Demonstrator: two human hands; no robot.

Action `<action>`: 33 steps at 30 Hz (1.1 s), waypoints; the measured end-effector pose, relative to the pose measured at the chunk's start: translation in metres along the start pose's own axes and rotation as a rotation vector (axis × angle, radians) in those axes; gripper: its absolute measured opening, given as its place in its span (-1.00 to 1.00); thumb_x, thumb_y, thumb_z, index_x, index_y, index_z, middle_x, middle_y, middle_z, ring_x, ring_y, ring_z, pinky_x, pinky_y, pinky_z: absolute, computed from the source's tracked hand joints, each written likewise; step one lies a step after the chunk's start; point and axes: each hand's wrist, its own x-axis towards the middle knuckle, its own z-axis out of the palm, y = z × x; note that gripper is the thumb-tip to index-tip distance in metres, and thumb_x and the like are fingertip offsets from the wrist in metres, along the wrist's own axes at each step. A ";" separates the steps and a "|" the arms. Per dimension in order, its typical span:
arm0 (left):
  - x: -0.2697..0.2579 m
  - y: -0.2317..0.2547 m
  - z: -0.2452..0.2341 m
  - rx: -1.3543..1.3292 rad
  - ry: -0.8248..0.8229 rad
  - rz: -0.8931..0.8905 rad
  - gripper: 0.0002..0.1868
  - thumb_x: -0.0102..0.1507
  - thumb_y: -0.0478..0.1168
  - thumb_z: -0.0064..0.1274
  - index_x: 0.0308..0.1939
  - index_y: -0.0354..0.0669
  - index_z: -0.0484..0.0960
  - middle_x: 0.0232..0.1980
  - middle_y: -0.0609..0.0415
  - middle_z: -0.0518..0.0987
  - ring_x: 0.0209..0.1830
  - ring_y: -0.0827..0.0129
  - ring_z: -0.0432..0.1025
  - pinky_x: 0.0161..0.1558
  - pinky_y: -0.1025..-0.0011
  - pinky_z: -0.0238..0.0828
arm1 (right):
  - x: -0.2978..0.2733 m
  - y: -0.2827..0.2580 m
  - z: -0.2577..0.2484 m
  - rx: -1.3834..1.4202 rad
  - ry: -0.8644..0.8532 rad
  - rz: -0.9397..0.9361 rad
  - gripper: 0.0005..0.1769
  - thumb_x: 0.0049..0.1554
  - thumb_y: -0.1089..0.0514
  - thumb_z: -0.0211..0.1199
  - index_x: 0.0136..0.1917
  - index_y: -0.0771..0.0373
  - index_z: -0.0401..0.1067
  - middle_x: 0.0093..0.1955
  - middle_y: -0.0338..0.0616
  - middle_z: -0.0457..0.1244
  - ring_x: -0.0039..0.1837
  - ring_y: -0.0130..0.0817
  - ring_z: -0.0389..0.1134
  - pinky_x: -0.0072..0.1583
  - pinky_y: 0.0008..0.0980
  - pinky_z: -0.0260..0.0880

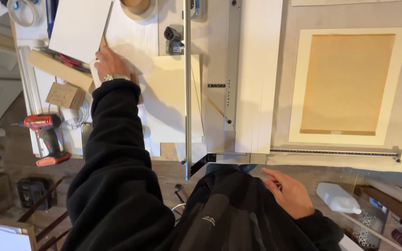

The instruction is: Trimming mat board using a rail cutter and applying archival tape to secure artwork for framing.

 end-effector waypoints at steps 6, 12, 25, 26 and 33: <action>-0.011 0.011 -0.029 0.045 0.009 0.026 -0.52 0.23 -0.25 0.12 0.19 -0.30 0.35 0.08 -0.31 0.44 -0.06 -0.27 0.49 -0.06 0.04 0.46 | 0.011 -0.020 -0.003 -0.065 -0.012 -0.014 -0.59 0.13 -0.03 0.27 0.25 0.00 0.48 -0.12 -0.18 0.44 -0.14 -0.23 0.48 -0.08 -0.28 0.46; -0.014 0.027 -0.068 0.148 -0.112 0.069 -0.67 0.40 -0.25 0.02 0.25 -0.15 0.44 0.23 -0.25 0.41 -0.04 -0.24 0.54 -0.08 0.06 0.51 | 0.005 -0.030 -0.012 -0.072 0.037 0.014 -0.59 0.13 -0.06 0.26 0.25 -0.03 0.50 -0.08 -0.18 0.45 -0.08 -0.20 0.48 -0.07 -0.25 0.47; -0.025 -0.055 -0.084 0.064 0.253 0.229 -0.75 0.28 -0.45 0.05 0.04 -0.34 0.65 0.05 -0.26 0.60 0.03 -0.14 0.55 0.00 0.11 0.53 | 0.013 -0.032 -0.036 -0.154 -0.095 -0.146 -0.64 0.16 -0.06 0.21 0.19 0.03 0.50 -0.02 -0.15 0.43 -0.03 -0.12 0.46 -0.02 -0.18 0.45; -0.057 -0.041 -0.130 -0.296 0.389 0.344 -0.60 0.27 -0.57 0.00 0.18 -0.35 0.60 0.14 -0.21 0.61 0.08 0.02 0.58 0.02 0.24 0.62 | 0.018 -0.030 -0.039 -0.200 -0.117 -0.198 -0.65 0.16 -0.08 0.20 0.17 0.02 0.52 -0.02 -0.16 0.44 -0.01 -0.13 0.46 0.00 -0.19 0.45; -0.268 0.074 -0.238 -2.232 0.135 0.053 -0.23 0.24 -0.63 0.02 0.50 -0.22 0.17 0.07 -0.01 0.64 -0.09 0.36 0.55 -0.05 0.38 0.58 | 0.050 -0.035 -0.077 0.160 -0.196 -0.338 -0.45 0.20 0.06 0.23 0.41 0.25 0.33 0.01 -0.12 0.44 0.04 -0.30 0.47 0.15 -0.32 0.46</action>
